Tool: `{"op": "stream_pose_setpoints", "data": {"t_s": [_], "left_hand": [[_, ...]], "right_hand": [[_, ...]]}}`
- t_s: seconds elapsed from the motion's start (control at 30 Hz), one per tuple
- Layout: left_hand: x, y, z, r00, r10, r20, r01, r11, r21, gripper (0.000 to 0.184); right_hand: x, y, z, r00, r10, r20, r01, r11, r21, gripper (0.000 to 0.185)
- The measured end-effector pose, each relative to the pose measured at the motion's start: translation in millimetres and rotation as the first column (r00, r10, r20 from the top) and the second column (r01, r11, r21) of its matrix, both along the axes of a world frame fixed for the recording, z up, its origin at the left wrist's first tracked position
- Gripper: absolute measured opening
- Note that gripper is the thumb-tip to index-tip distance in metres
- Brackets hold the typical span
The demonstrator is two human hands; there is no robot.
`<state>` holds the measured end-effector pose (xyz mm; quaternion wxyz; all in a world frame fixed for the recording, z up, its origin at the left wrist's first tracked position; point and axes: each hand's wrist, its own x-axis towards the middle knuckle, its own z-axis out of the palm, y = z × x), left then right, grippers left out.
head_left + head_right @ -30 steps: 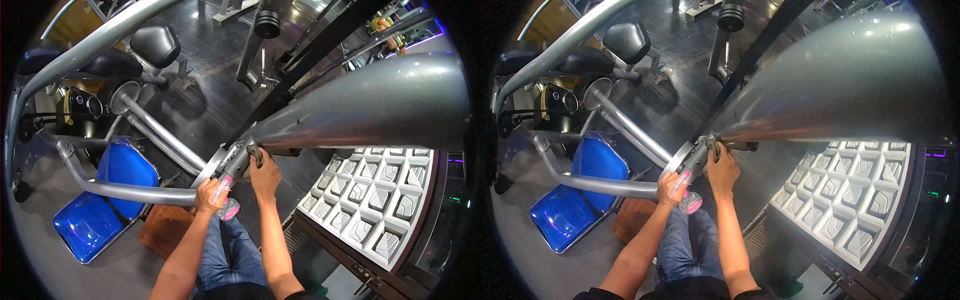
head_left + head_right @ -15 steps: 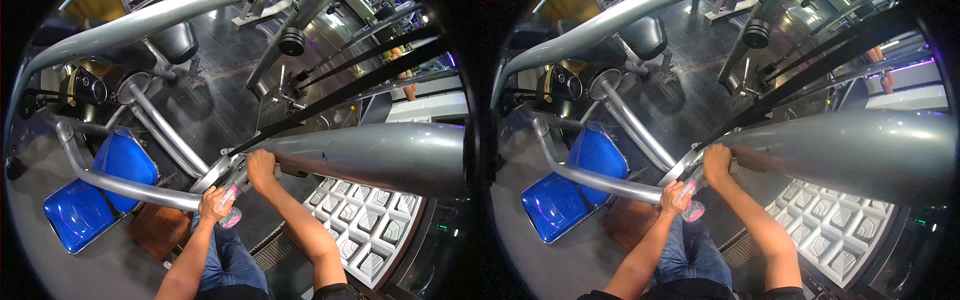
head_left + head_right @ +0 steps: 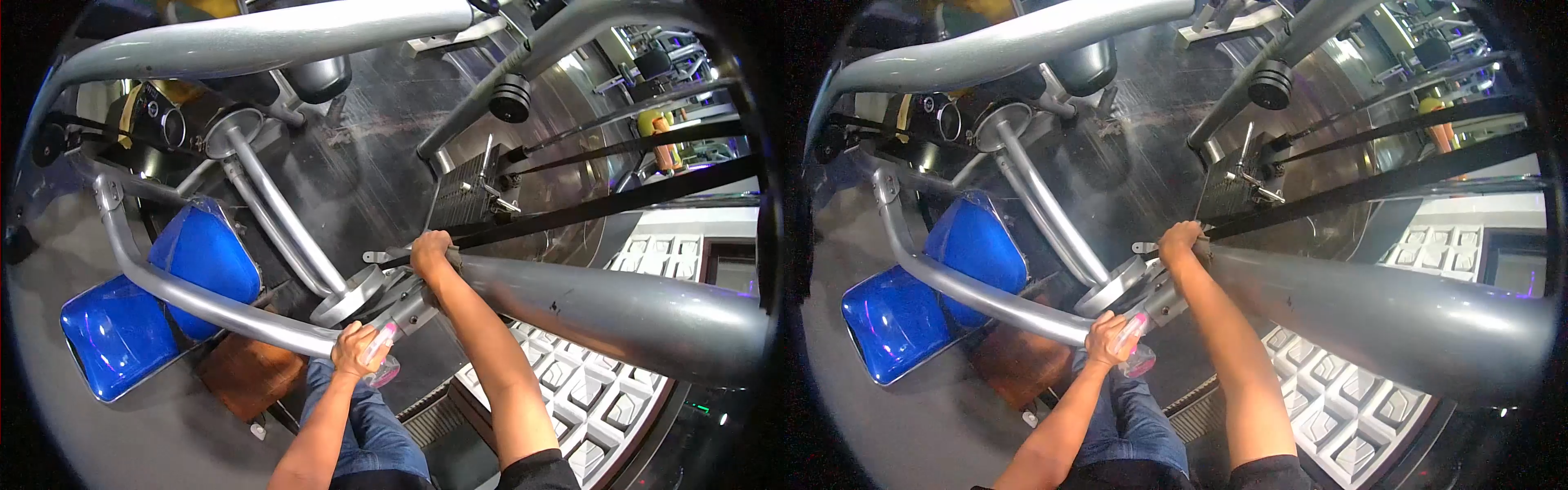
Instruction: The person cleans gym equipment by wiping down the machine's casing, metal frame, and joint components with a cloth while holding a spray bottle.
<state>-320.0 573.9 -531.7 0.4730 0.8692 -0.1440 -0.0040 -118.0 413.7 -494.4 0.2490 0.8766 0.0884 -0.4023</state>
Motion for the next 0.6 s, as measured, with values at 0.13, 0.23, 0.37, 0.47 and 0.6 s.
{"op": "stream_pose_setpoints", "data": {"t_s": [0.13,0.23,0.37,0.47,0.6], "left_hand": [[2,0,6,0.999,-0.004,0.037,0.003,1.0,0.013,0.026],[1,0,6,0.999,0.004,0.036,-0.005,1.0,0.01,0.025],[1,2,6,0.999,-0.014,0.032,0.013,1.0,0.029,0.026],[1,0,5,0.998,0.002,0.063,-0.004,0.999,0.033,0.026],[0,0,0,0.998,-0.005,0.06,0.003,0.999,0.034,0.026]], "right_hand": [[-13,-29,-42,0.947,0.014,0.321,-0.103,0.959,0.263,0.022],[-15,-33,-22,0.903,-0.103,0.417,-0.077,0.916,0.393,0.019],[-44,-40,30,0.881,-0.163,0.444,-0.104,0.849,0.518,0.02],[-70,-45,37,0.916,-0.087,0.391,-0.136,0.85,0.509,0.017],[-91,-43,13,0.885,0.036,0.464,-0.309,0.791,0.528,0.01]]}}
